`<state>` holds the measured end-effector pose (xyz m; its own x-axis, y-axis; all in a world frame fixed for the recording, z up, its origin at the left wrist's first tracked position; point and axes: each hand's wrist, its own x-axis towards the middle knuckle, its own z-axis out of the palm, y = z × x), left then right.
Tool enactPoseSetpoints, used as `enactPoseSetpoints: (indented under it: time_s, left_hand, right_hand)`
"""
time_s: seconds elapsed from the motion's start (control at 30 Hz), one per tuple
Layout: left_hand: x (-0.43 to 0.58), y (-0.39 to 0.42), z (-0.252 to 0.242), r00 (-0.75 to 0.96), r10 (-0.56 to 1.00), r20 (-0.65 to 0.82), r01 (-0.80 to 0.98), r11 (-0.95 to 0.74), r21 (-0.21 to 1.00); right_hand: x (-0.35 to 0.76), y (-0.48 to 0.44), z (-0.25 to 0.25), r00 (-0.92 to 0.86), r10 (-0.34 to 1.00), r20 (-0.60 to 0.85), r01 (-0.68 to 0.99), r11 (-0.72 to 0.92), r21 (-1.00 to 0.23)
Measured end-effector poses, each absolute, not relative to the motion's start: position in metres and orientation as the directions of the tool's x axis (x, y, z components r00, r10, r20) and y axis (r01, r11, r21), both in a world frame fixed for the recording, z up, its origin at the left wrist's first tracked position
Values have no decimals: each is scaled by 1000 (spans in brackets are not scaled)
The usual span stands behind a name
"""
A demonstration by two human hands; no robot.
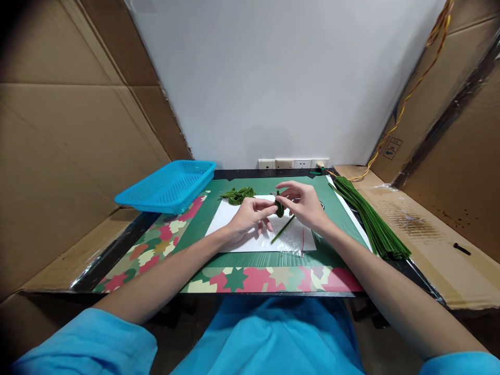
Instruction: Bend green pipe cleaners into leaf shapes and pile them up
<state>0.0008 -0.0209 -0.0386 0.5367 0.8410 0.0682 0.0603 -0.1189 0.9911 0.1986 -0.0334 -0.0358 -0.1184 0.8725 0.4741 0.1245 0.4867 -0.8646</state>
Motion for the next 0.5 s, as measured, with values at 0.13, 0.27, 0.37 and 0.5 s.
enactPoseSetpoints:
  time_s: [0.13, 0.27, 0.37, 0.5]
  left_hand:
    - [0, -20, -41, 488, 863, 132, 86, -198, 977]
    - [-1, -22, -40, 419, 895, 153, 76, -202, 976]
    - [-1, -22, -40, 357, 919, 164, 76, -203, 976]
    - [1, -20, -43, 341, 930, 139, 77, -175, 982]
  right_hand:
    - [198, -32, -40, -163, 860, 484, 156, 507, -848]
    - [193, -33, -40, -160, 856, 492, 237, 517, -823]
    - [187, -33, -40, -156, 848, 507, 321, 529, -786]
    - [184, -31, -45, -177, 819, 545, 390, 567, -726]
